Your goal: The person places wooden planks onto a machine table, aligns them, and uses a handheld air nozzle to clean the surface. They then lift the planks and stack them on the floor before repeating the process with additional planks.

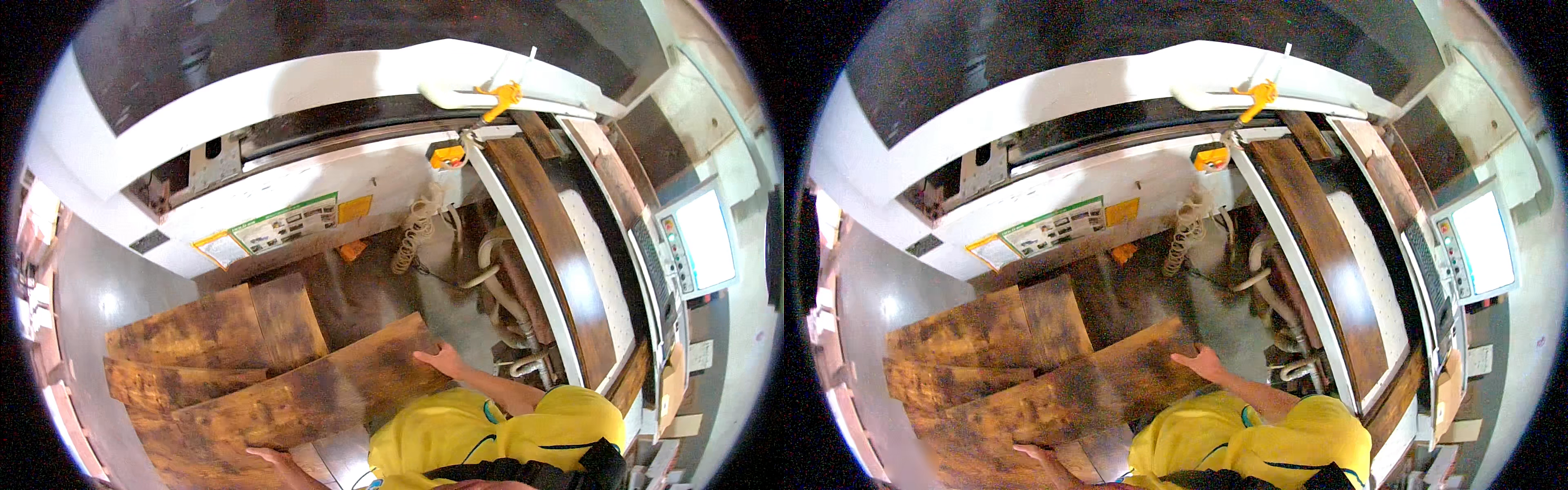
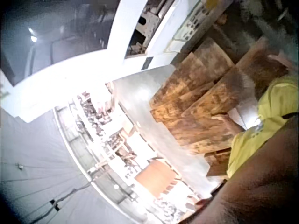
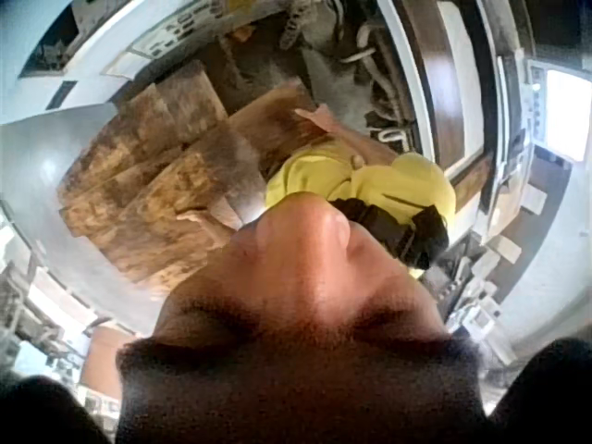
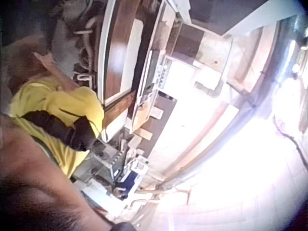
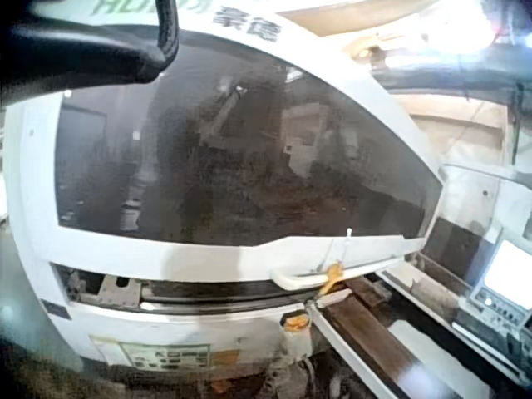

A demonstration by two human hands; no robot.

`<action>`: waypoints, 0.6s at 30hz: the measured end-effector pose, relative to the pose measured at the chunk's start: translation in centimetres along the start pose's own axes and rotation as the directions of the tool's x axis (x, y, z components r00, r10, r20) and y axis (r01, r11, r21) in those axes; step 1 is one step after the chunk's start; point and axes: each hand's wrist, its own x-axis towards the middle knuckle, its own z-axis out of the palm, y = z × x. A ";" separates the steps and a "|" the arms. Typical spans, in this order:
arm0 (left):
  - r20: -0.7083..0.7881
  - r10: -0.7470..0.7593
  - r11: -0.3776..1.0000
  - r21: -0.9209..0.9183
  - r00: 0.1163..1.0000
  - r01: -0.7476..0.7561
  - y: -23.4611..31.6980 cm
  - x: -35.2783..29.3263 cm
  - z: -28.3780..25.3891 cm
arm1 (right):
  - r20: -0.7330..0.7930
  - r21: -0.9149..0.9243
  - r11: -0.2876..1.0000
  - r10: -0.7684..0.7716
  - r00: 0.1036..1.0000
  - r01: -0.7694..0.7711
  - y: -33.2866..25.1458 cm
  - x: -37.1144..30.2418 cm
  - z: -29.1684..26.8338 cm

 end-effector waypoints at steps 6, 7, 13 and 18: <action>0.168 -0.098 0.995 0.028 0.981 0.095 -7.0 -7.3 0.3 | 0.113 0.244 0.968 -0.084 0.990 0.055 2.2 -1.9 -12.0; 0.199 -0.125 0.992 0.045 0.972 0.118 -8.3 -8.6 0.2 | 0.148 0.249 0.968 -0.049 0.988 0.011 2.8 -2.6 -14.2; 0.381 -0.272 0.962 0.131 0.884 0.240 -15.9 -16.3 -1.0 | 0.049 0.174 0.984 0.033 0.998 -0.041 8.4 -7.9 -26.6; 0.570 -0.409 0.913 0.246 0.713 0.327 -22.3 -22.6 1.1 | -0.135 0.272 0.955 0.156 0.979 -0.114 15.4 -14.6 -36.3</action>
